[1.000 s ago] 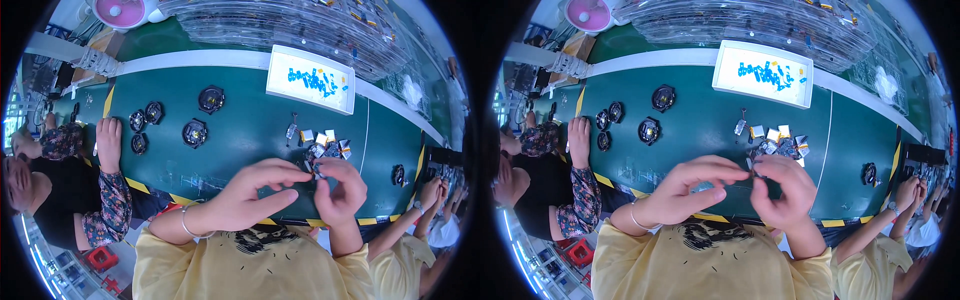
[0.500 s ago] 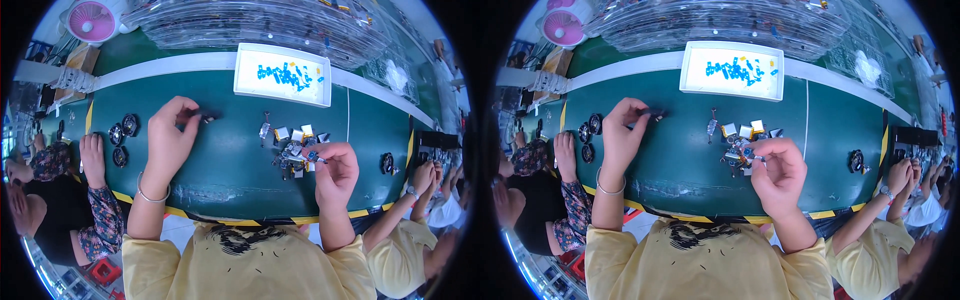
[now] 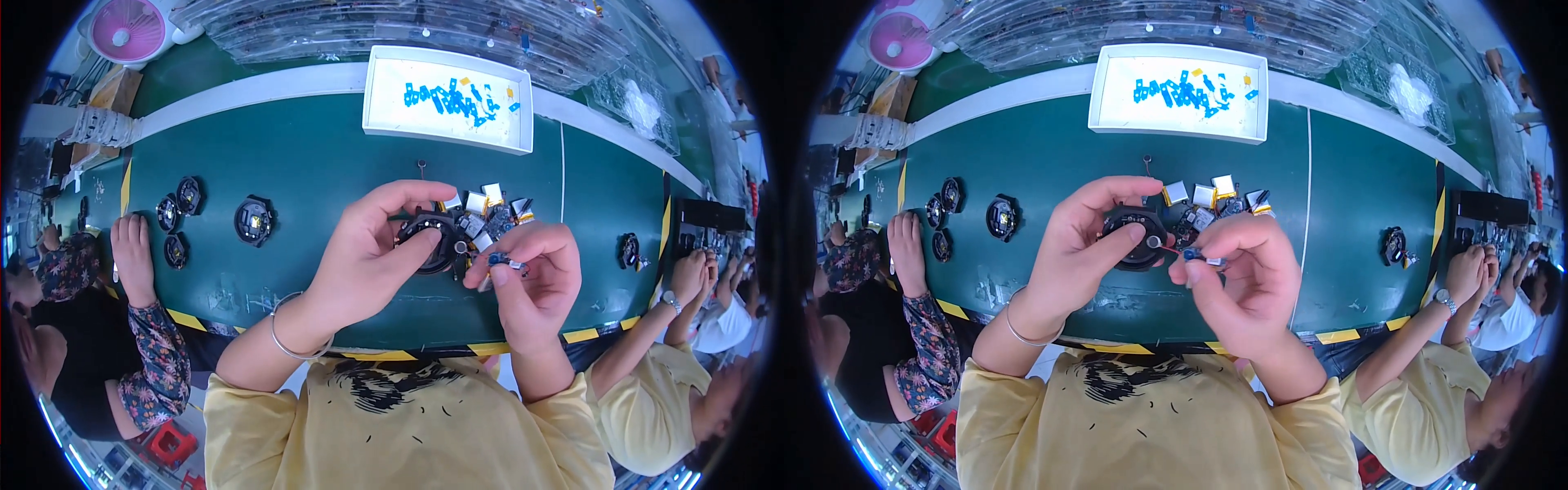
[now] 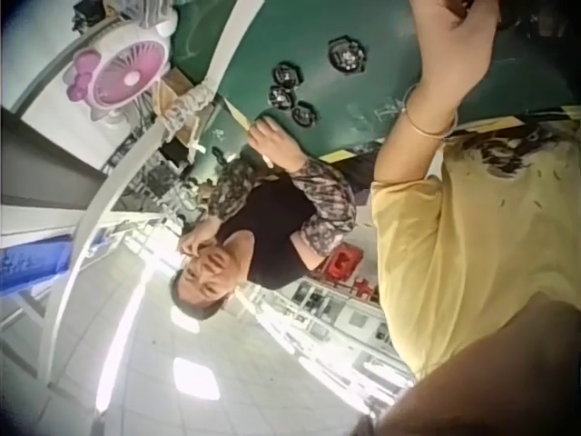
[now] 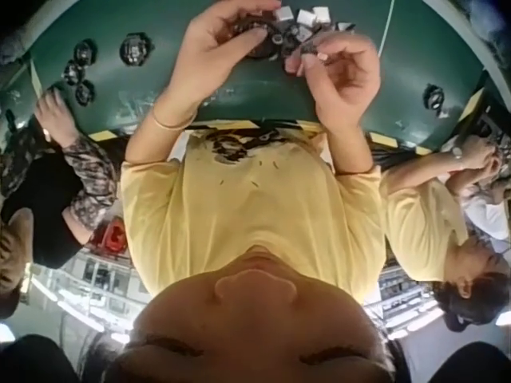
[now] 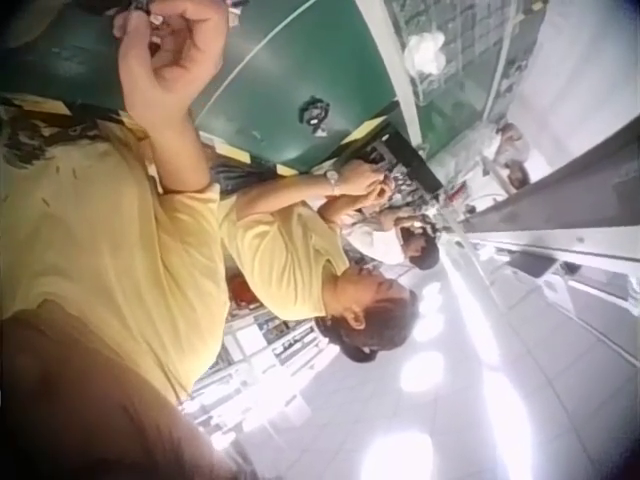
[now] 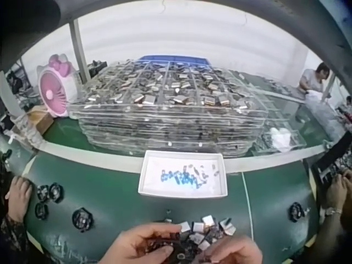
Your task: The person assembles small electronic components into circular housings by hand on a factory production line.
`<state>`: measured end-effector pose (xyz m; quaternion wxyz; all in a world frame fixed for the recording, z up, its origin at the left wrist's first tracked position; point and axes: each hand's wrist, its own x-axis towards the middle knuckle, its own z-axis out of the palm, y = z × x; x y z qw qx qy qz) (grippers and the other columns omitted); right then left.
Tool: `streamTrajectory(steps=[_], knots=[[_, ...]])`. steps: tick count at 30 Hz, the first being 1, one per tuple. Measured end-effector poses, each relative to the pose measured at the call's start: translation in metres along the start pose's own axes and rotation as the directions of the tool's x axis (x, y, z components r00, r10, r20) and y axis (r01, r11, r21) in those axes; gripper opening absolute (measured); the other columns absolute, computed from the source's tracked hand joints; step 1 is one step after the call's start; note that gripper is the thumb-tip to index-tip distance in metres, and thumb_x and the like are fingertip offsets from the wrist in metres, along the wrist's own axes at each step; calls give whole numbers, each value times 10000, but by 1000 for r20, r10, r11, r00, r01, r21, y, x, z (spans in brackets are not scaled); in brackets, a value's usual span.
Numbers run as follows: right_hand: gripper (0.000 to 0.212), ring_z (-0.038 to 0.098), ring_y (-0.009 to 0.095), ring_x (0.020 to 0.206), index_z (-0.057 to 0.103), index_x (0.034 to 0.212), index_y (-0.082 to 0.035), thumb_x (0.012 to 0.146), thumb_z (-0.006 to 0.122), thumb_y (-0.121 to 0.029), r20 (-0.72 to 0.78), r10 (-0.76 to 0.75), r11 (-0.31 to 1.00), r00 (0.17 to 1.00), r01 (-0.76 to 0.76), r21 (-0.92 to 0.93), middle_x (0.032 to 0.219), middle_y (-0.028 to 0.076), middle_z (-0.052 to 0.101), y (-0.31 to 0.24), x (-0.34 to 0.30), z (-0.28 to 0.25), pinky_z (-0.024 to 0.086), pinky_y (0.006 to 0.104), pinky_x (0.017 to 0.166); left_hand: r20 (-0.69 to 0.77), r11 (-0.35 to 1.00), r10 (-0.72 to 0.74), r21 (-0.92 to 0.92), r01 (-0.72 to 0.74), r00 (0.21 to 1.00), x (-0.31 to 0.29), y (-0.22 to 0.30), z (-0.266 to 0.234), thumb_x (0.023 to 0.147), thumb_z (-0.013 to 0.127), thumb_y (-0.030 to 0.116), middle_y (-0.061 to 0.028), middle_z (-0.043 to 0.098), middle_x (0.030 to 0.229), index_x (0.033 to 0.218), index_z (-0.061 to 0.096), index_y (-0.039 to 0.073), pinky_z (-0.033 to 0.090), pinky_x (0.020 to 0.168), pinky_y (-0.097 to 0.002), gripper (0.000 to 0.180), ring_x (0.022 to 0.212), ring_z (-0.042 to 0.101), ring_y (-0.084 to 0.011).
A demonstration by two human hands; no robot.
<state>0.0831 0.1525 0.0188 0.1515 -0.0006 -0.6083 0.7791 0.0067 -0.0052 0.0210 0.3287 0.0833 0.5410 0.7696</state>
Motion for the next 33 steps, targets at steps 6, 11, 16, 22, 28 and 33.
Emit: streamTrajectory(steps=[6, 11, 16, 22, 28, 33], knots=[[236, 555, 160, 693, 515, 867, 7, 683, 599, 127, 51, -155, 917, 987, 163, -365, 809, 114, 562, 5, -4, 5, 431, 224, 596, 36, 998, 56, 17, -56, 998, -1, -8, -7, 848, 447, -89, -96, 584, 1012, 1112, 497, -32, 478, 766, -228, 275, 906, 586, -117], [213, 553, 164, 644, 526, 844, 11, 673, 618, 100, 75, -234, 851, 969, 242, -466, 769, 125, 586, 5, -1, 10, 429, 227, 548, 1, 999, 44, 30, -44, 999, -5, 0, -3, 871, 419, -60, -133, 621, 993, 1083, 490, -36, 520, 785, -262, 225, 943, 606, -160], [194, 555, 163, 639, 528, 833, 11, 681, 614, 94, 52, -209, 875, 977, 210, -436, 753, 124, 588, 5, 0, 10, 435, 227, 548, -20, 1000, -10, 20, 10, 1000, -9, -1, -1, 880, 411, -53, -135, 609, 1027, 1151, 488, -16, 549, 707, -247, 284, 929, 609, -149], [241, 509, 130, 676, 440, 909, 9, 738, 580, 103, 210, -230, 740, 950, 311, -596, 829, 134, 543, 0, 1, 8, 394, 192, 570, -33, 1000, 5, 31, -4, 999, -12, -3, -4, 870, 434, -66, -133, 604, 1051, 1121, 533, -37, 552, 714, -250, 272, 920, 610, -150], [237, 540, 159, 688, 461, 900, 27, 718, 588, 109, 266, -318, 624, 910, 412, -664, 814, 156, 566, 0, 4, 12, 419, 204, 563, -30, 997, 54, 51, -52, 998, -12, -4, -5, 854, 464, -81, -123, 617, 1020, 1097, 551, -49, 552, 703, -249, 260, 877, 620, -146], [240, 537, 159, 678, 459, 896, 26, 709, 586, 108, 316, -328, 586, 890, 454, -671, 801, 151, 561, -1, 5, 12, 428, 218, 568, -36, 995, 53, 88, -49, 998, -12, -4, -3, 857, 478, -70, -89, 618, 981, 1085, 556, -42, 536, 679, -226, 242, 855, 606, -106]])
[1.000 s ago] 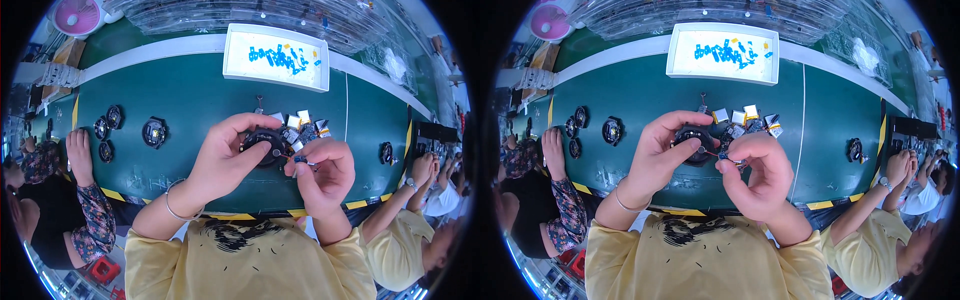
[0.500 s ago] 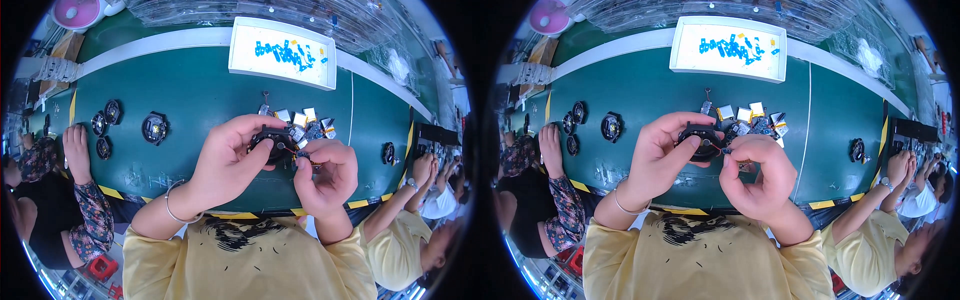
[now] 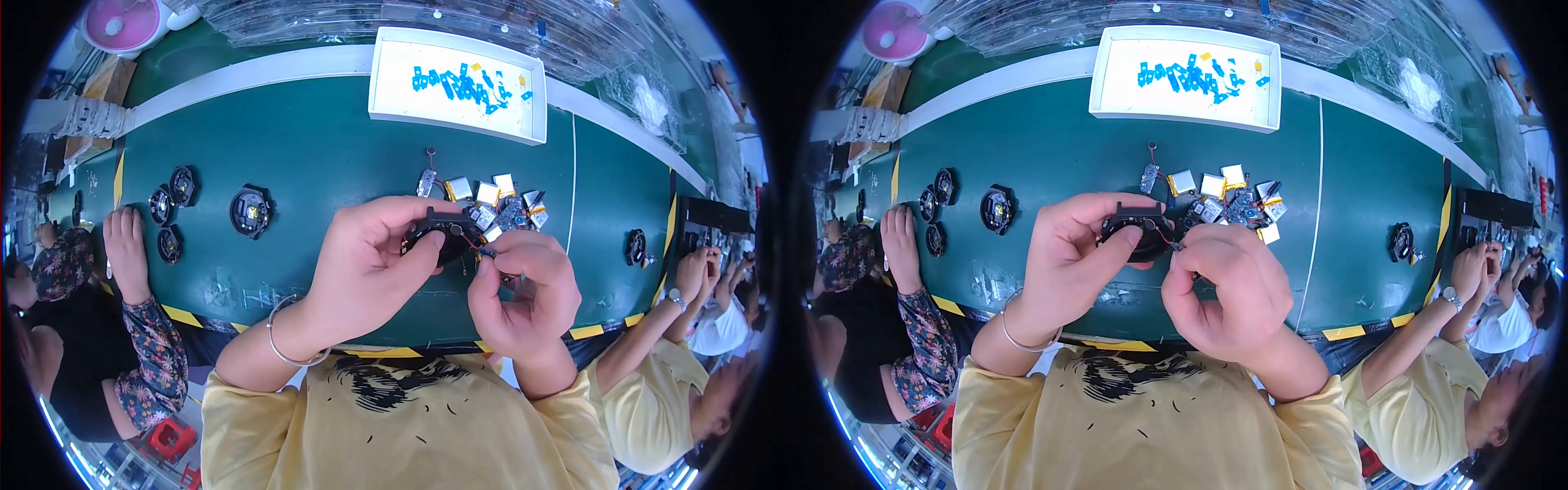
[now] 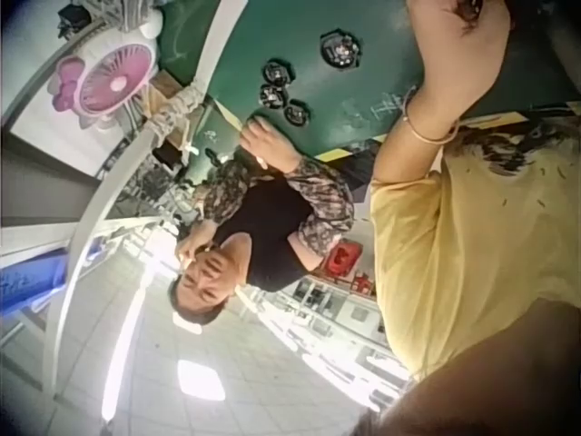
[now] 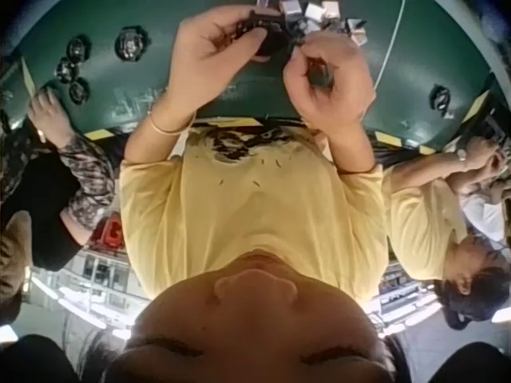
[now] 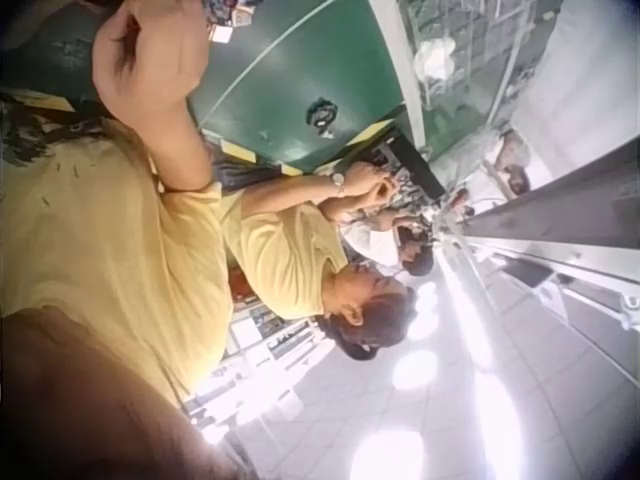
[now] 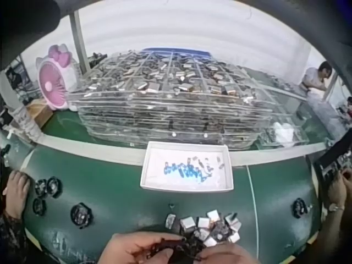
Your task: The person assembles small electronic components into circular housings by hand on a factory production line.
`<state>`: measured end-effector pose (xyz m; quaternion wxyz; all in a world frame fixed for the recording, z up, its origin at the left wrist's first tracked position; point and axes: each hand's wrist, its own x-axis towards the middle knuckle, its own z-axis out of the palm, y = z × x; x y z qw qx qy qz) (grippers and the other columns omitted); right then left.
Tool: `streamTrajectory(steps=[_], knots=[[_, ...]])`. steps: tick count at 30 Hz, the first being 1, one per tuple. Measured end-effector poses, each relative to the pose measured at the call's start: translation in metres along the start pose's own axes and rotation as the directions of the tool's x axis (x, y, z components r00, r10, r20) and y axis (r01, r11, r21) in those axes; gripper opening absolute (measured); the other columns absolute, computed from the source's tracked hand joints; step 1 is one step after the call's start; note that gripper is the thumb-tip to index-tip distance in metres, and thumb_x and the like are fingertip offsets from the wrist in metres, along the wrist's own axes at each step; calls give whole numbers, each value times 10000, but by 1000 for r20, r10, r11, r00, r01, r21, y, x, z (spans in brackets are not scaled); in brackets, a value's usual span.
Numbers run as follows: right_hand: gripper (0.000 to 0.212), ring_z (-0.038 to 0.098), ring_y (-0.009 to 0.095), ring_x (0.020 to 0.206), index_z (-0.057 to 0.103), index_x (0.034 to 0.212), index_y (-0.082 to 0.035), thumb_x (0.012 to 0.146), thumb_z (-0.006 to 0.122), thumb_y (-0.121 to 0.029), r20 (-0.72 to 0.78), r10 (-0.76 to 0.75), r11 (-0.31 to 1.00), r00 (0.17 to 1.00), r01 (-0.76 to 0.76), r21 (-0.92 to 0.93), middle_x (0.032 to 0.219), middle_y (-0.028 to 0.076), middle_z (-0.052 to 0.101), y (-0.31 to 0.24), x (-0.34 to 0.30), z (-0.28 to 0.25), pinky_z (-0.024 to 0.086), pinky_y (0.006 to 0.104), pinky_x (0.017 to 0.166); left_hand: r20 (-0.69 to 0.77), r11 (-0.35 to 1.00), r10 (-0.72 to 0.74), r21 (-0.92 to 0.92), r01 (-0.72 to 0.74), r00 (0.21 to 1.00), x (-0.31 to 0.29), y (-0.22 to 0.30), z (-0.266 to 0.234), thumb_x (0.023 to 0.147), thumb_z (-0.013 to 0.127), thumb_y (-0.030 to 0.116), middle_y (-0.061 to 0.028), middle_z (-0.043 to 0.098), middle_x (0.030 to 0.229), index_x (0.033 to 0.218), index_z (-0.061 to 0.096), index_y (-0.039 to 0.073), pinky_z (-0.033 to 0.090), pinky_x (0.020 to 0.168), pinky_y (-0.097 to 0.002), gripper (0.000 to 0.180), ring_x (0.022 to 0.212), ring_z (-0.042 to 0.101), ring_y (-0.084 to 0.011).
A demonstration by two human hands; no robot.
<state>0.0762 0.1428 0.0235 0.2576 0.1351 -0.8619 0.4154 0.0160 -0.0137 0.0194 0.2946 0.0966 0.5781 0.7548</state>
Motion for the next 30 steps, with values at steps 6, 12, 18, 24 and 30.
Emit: streamTrajectory(steps=[6, 12, 18, 24, 30], knots=[[211, 546, 161, 655, 507, 838, -4, 684, 608, 100, -45, 263, 901, 964, -229, 368, 762, 89, 552, 0, -5, 3, 438, 242, 585, 39, 997, -76, -19, 77, 996, 1, -1, 2, 862, 466, -71, -84, 610, 934, 1057, 551, -49, 551, 671, -242, 214, 810, 611, -112], [251, 532, 124, 719, 476, 914, 2, 735, 606, 120, 63, 344, 806, 937, -329, 492, 847, 89, 542, 3, -3, 0, 428, 232, 649, 27, 994, -85, -60, 86, 996, -1, 3, 4, 871, 450, -57, -58, 591, 900, 1021, 523, -35, 536, 647, -217, 169, 785, 598, -88], [270, 498, 124, 705, 430, 896, -32, 731, 584, 117, 6, 308, 838, 951, -274, 472, 803, 91, 528, 2, -3, 0, 395, 223, 659, 14, 973, -167, -162, 167, 986, 3, 7, 4, 870, 449, -48, -52, 577, 905, 1008, 515, -30, 528, 647, -200, 154, 797, 594, -78], [270, 500, 127, 691, 426, 892, -29, 729, 584, 117, 28, 258, 878, 966, -247, 410, 792, 95, 530, 2, 0, 2, 396, 225, 660, 43, 996, -89, -22, 90, 995, -2, 2, 4, 874, 411, -71, -128, 588, 1068, 1105, 495, -50, 548, 716, -254, 247, 897, 608, -145], [278, 496, 122, 688, 421, 890, -30, 722, 583, 121, 44, 284, 866, 958, -276, 417, 772, 88, 524, 2, -1, 5, 388, 218, 650, 49, 998, -68, 17, 68, 996, -4, 1, 3, 868, 425, -76, -133, 593, 1070, 1104, 511, -59, 545, 718, -253, 252, 876, 611, -142]])
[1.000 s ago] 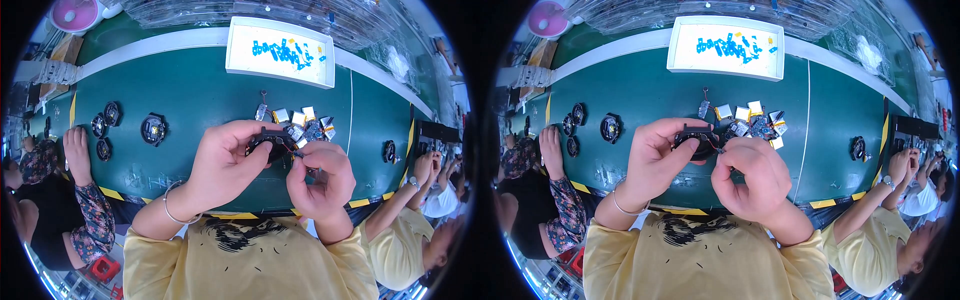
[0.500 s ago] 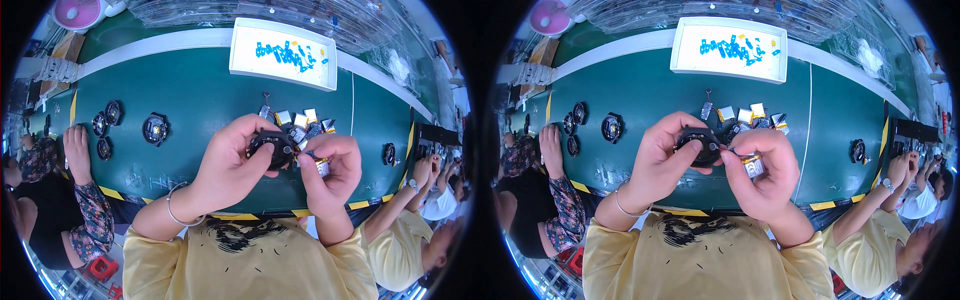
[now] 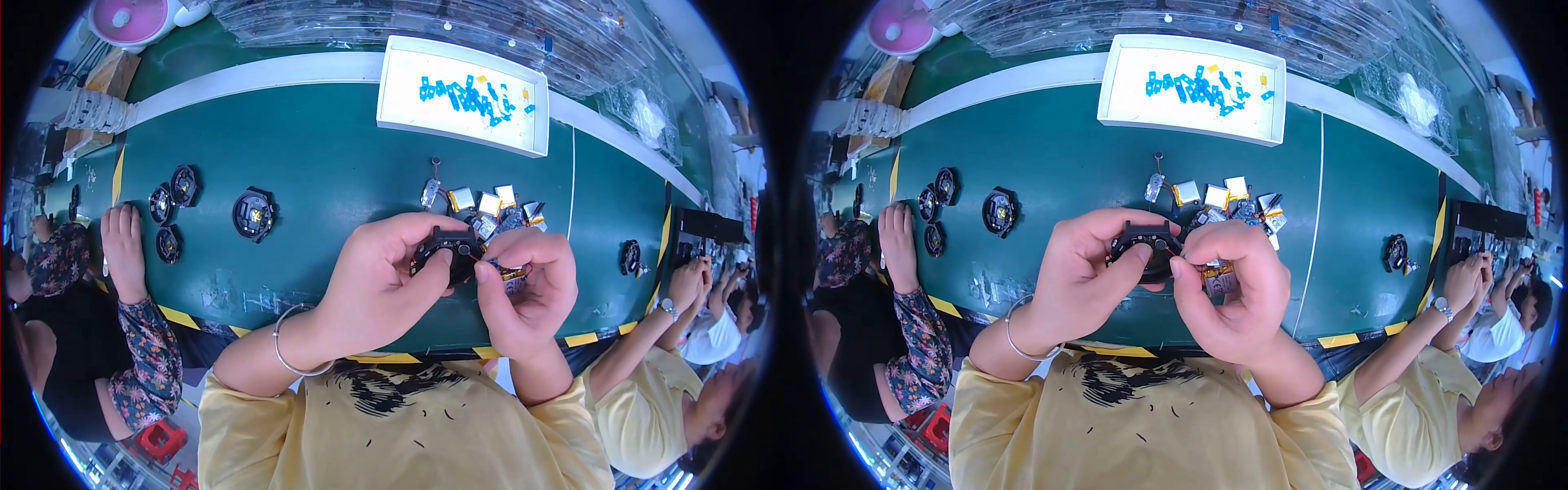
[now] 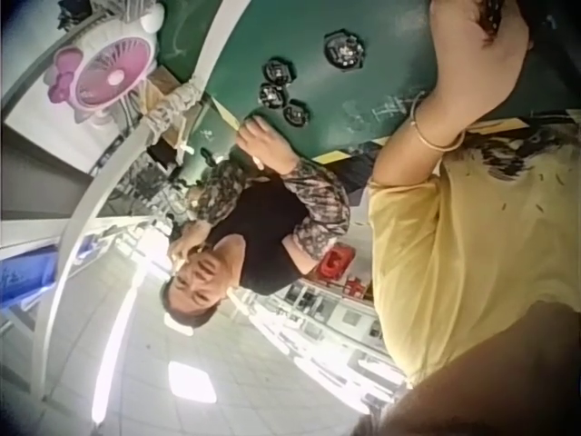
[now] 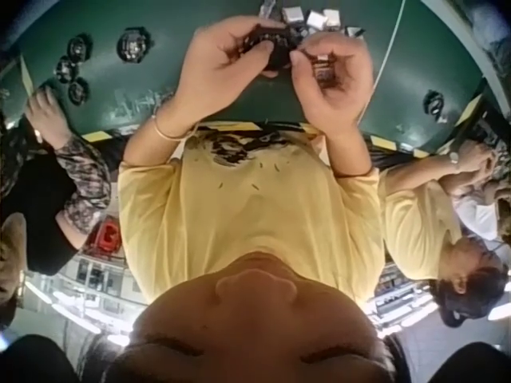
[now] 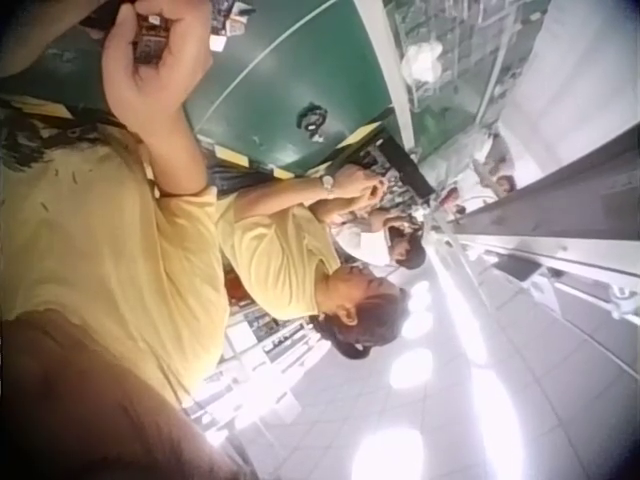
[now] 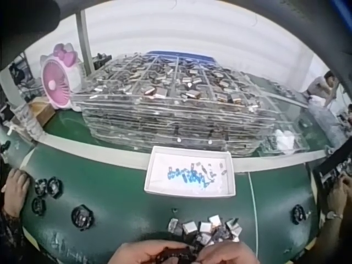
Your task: The person assembles small electronic components into circular housings by hand on a factory production line.
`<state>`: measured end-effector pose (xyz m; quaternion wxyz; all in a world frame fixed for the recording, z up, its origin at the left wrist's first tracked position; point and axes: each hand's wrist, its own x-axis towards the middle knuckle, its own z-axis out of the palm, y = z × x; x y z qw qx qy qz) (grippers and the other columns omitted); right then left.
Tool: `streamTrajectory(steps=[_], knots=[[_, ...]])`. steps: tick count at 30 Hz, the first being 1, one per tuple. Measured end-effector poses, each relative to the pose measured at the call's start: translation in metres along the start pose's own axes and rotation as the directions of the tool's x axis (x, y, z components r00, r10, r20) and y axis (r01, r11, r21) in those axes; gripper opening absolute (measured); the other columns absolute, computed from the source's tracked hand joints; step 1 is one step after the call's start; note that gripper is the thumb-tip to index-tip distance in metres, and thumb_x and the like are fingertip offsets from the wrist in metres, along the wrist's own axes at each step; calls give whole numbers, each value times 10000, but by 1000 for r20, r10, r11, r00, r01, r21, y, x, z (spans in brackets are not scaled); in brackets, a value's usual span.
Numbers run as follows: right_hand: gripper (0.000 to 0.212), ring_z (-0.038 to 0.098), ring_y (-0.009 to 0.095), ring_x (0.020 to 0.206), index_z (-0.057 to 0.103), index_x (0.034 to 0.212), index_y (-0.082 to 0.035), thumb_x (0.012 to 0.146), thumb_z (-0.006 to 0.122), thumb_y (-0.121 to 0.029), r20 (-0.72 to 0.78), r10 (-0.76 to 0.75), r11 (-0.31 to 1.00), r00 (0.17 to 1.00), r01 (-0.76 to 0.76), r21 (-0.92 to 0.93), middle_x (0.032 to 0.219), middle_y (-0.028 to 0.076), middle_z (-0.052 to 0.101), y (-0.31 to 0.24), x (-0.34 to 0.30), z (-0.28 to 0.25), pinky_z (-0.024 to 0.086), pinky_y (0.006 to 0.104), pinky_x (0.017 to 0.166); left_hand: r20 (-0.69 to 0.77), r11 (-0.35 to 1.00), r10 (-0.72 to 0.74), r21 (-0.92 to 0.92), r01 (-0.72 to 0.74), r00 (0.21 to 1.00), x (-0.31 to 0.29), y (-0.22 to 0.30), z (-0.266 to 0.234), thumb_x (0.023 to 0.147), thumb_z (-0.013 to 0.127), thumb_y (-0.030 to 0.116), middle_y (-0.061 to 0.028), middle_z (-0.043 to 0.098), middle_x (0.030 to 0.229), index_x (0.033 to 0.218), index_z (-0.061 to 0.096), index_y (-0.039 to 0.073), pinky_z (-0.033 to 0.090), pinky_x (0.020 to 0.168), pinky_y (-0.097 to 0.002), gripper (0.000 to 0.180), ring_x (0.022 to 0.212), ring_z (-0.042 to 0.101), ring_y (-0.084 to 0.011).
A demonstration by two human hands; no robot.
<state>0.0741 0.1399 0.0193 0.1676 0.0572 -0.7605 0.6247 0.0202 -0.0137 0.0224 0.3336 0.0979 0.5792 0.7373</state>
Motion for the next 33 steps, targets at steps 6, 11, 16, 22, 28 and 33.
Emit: streamTrajectory(steps=[6, 11, 16, 22, 28, 33], knots=[[248, 532, 135, 695, 479, 879, -3, 701, 583, 134, 20, 14, 981, 1000, -17, 191, 788, 80, 538, -2, -2, -5, 426, 239, 639, 25, 999, -32, 10, 31, 999, -1, 0, -2, 859, 430, -83, -123, 608, 1015, 1080, 529, -68, 537, 697, -245, 242, 842, 612, -131], [239, 533, 140, 683, 485, 879, -1, 697, 578, 123, 0, -21, 996, 1000, 21, 82, 784, 81, 541, 1, -2, -2, 432, 247, 627, 38, 999, -42, 28, 41, 998, -2, 0, 0, 852, 425, -92, -106, 610, 983, 1064, 541, -74, 531, 692, -237, 243, 831, 604, -117], [213, 534, 149, 648, 505, 845, -4, 690, 587, 116, -37, -51, 999, 998, 51, -13, 739, 80, 549, -1, -2, 1, 439, 253, 579, 46, 988, -89, 129, 82, 995, -4, 3, -1, 854, 422, -92, -103, 612, 977, 1083, 546, -78, 529, 693, -235, 261, 835, 598, -112], [230, 486, 133, 612, 461, 854, -4, 700, 582, 116, 112, -298, 913, 948, 318, -256, 747, 100, 519, 3, -2, 0, 361, 210, 522, 92, 989, -91, -104, 101, 992, -4, 0, -3, 859, 419, -92, -103, 611, 974, 1083, 549, -80, 529, 702, -240, 260, 844, 591, -111], [239, 507, 161, 595, 502, 859, 2, 680, 589, 133, 80, -276, 905, 958, 287, -313, 733, 95, 529, 3, 3, 2, 395, 253, 500, 38, 1000, -15, 8, 14, 999, -4, -1, -2, 852, 432, -102, -122, 609, 1024, 1095, 538, -75, 532, 747, -254, 267, 906, 591, -135], [261, 522, 200, 572, 541, 865, -21, 660, 608, 127, 92, -249, 829, 964, 262, -495, 691, 83, 553, -13, 4, -4, 413, 269, 510, 30, 996, 51, 65, -53, 998, -2, 0, 3, 850, 495, -77, -129, 607, 1047, 1088, 534, -74, 525, 777, -260, 241, 942, 585, -147]])
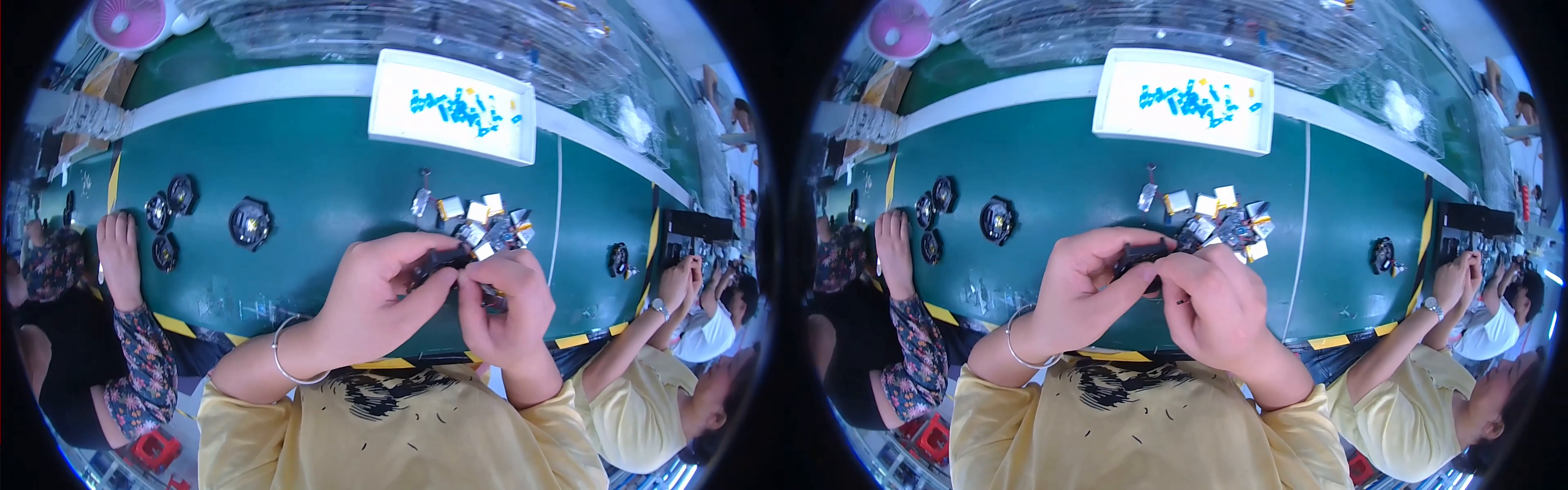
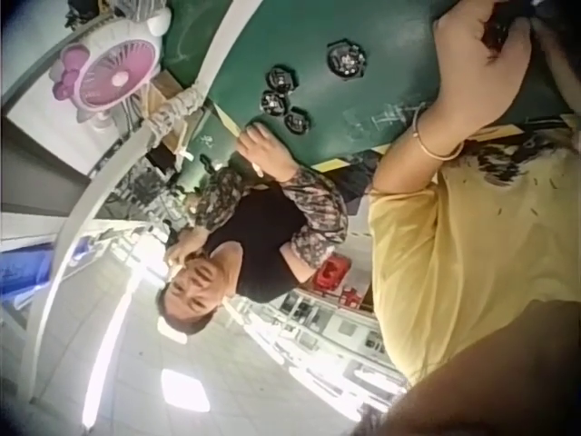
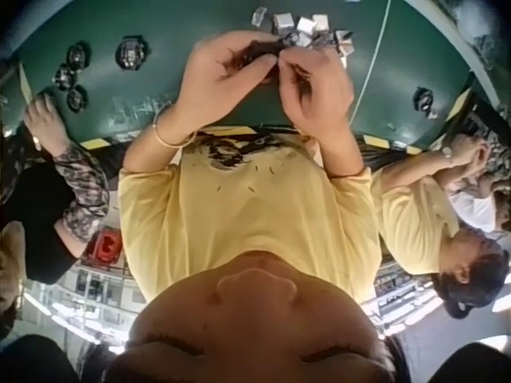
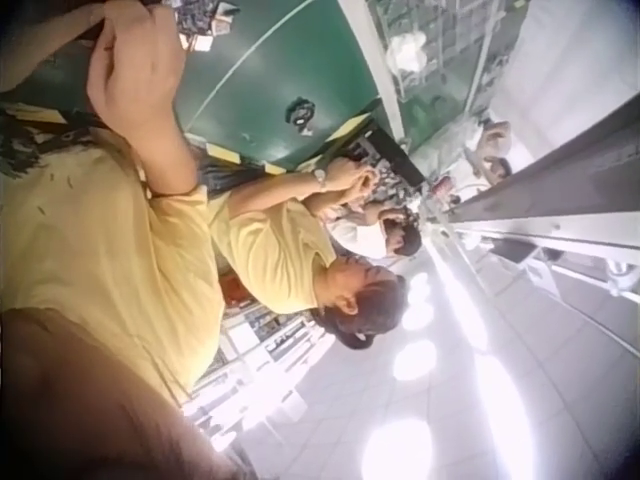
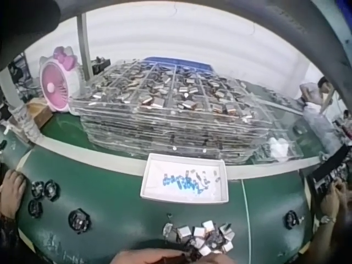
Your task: The person assembles small electronic components into circular housings by hand on a factory production line.
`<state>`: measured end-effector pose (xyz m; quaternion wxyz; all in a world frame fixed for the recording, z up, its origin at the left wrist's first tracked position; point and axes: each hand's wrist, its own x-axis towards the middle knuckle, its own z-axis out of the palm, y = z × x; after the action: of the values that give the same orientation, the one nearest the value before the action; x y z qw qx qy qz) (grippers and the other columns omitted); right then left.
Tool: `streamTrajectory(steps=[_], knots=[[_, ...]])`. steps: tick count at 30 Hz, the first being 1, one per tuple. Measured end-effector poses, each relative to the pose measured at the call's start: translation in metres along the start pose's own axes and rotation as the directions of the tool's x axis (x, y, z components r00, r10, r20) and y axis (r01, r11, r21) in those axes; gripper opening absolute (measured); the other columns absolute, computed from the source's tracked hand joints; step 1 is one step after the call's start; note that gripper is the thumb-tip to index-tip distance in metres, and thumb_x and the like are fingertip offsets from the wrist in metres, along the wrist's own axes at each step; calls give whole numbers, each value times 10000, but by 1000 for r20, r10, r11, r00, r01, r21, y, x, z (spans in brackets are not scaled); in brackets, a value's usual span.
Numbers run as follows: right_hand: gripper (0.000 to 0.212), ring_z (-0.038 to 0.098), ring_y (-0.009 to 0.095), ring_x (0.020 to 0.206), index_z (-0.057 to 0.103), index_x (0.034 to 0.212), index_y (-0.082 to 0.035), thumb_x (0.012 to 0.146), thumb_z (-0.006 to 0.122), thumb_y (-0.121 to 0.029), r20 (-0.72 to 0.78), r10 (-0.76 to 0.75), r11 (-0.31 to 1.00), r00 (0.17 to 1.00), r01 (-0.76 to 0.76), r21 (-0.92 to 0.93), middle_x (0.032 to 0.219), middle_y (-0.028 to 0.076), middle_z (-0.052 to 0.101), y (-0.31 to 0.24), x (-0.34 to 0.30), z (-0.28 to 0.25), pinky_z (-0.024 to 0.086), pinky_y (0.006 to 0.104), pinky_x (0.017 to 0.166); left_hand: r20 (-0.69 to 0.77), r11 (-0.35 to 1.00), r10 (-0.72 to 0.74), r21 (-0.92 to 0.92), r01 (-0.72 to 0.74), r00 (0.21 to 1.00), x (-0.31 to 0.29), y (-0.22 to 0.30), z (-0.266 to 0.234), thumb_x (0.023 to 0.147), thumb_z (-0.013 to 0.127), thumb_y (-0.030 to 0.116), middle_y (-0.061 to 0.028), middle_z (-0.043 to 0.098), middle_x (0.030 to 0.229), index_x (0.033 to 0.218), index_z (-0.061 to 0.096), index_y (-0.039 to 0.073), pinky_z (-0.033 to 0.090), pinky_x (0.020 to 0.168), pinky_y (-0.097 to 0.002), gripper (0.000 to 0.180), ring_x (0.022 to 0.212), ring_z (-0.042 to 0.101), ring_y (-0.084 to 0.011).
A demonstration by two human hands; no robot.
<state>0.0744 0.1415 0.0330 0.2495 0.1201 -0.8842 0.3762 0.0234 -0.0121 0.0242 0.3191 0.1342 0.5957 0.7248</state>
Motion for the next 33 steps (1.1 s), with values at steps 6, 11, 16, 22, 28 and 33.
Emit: streamTrajectory(steps=[6, 11, 16, 22, 28, 33], knots=[[256, 582, 277, 670, 556, 1017, -117, 770, 579, -57, 258, 194, 963, 946, -234, 134, 766, 72, 564, -5, -12, 10, 488, 363, 573, -100, 963, 40, 271, -12, 994, -6, 3, -8, 846, 522, -48, -101, 623, 861, 911, 565, -64, 512, 652, -243, 80, 800, 604, -132], [297, 577, 291, 750, 482, 1021, -41, 755, 611, -29, 184, 240, 861, 953, -297, 414, 862, 116, 521, -13, -17, 14, 475, 354, 604, -155, 987, 101, 137, -80, 983, -17, -14, -13, 831, 516, -16, -60, 567, 728, 825, 490, -9, 457, 515, -200, 28, 591, 553, -86], [243, 578, 264, 763, 503, 988, -35, 771, 613, -31, 172, 296, 806, 939, -343, 482, 881, 113, 533, 5, -21, 9, 469, 332, 653, -101, 978, 111, 189, -91, 989, -7, -15, -9, 803, 515, -24, -68, 564, 746, 810, 504, -11, 466, 516, -209, 18, 598, 554, -93], [186, 570, 268, 716, 495, 879, -19, 742, 620, -8, 179, 269, 781, 946, -323, 534, 852, 132, 522, 15, -20, 8, 450, 349, 641, -98, 981, -50, 182, 67, 994, -7, -13, -13, 876, 531, 14, -71, 616, 834, 943, 582, -57, 486, 653, -230, 110, 729, 589, -126], [164, 579, 271, 679, 493, 882, -37, 764, 605, -16, 231, 231, 769, 945, -323, 552, 817, 120, 504, 15, -27, 15, 452, 349, 591, -45, 977, -41, 210, 49, 998, -8, -21, -24, 841, 526, -33, -49, 582, 773, 868, 552, -34, 451, 626, -227, 37, 673, 536, -103], [164, 580, 272, 679, 493, 890, -45, 773, 606, -25, 211, 210, 796, 955, -292, 530, 816, 111, 503, 13, -27, 14, 456, 355, 585, -39, 980, -33, 196, 40, 999, -7, -25, -27, 834, 504, -49, -29, 540, 774, 835, 517, -3, 437, 618, -219, 48, 685, 509, -91]])
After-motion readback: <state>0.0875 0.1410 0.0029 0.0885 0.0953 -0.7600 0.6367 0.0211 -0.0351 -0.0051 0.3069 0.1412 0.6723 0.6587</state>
